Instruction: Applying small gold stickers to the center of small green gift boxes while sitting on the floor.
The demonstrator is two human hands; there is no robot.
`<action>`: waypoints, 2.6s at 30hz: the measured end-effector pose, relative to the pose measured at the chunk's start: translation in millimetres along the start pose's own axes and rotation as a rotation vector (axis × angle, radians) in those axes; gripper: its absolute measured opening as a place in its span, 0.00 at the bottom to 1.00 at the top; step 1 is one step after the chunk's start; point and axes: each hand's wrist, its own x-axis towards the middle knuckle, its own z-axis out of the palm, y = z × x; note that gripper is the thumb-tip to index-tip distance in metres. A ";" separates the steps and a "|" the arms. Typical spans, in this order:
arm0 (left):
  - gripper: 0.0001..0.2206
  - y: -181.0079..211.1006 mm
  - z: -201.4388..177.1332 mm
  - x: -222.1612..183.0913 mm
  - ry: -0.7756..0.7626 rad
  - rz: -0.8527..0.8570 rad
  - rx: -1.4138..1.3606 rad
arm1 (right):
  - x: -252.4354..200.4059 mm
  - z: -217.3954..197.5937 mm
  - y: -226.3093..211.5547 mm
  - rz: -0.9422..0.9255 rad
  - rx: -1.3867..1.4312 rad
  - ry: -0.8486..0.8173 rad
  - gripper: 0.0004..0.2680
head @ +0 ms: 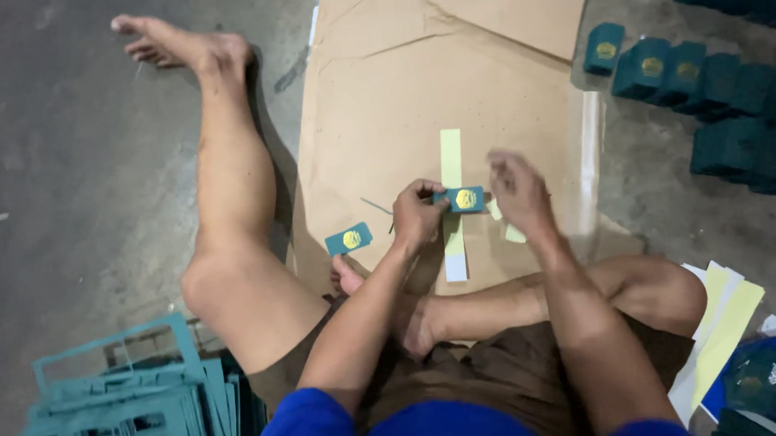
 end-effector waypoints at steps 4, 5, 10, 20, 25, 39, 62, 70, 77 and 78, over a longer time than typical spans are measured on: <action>0.09 -22.8 3.7 14.4 -0.040 -0.022 0.036 | 69.2 9.3 -7.1 0.051 -0.089 -0.100 0.20; 0.09 -37.0 6.2 23.3 -0.040 -0.018 0.037 | 75.0 12.2 -10.8 0.047 -0.088 -0.097 0.20; 0.13 -25.7 2.5 28.3 0.012 0.053 0.062 | 102.0 20.3 -31.0 0.084 -0.418 -0.366 0.23; 0.13 -32.3 3.3 33.5 -0.014 0.027 0.033 | 99.3 18.9 -33.5 0.095 -0.496 -0.394 0.24; 0.13 -25.9 3.4 27.6 0.038 0.052 0.146 | 104.5 25.0 -43.0 0.119 -0.565 -0.427 0.28; 0.13 -44.0 10.8 35.1 0.081 0.108 0.042 | 93.7 30.9 12.0 0.118 -0.154 -0.349 0.21; 0.17 -49.9 24.2 45.3 0.075 0.076 0.105 | -107.2 124.8 -44.9 -0.139 -0.086 -0.354 0.10; 0.17 -59.0 29.4 57.1 0.098 0.074 0.107 | -32.8 193.2 -98.9 -0.362 -0.317 -0.377 0.24; 0.17 -49.0 25.6 54.1 0.078 0.110 0.117 | -34.3 191.0 -74.4 -0.346 -0.357 -0.325 0.16; 0.16 -48.3 23.5 52.5 0.081 0.078 0.125 | -38.5 192.2 -65.3 -0.348 -0.279 -0.370 0.14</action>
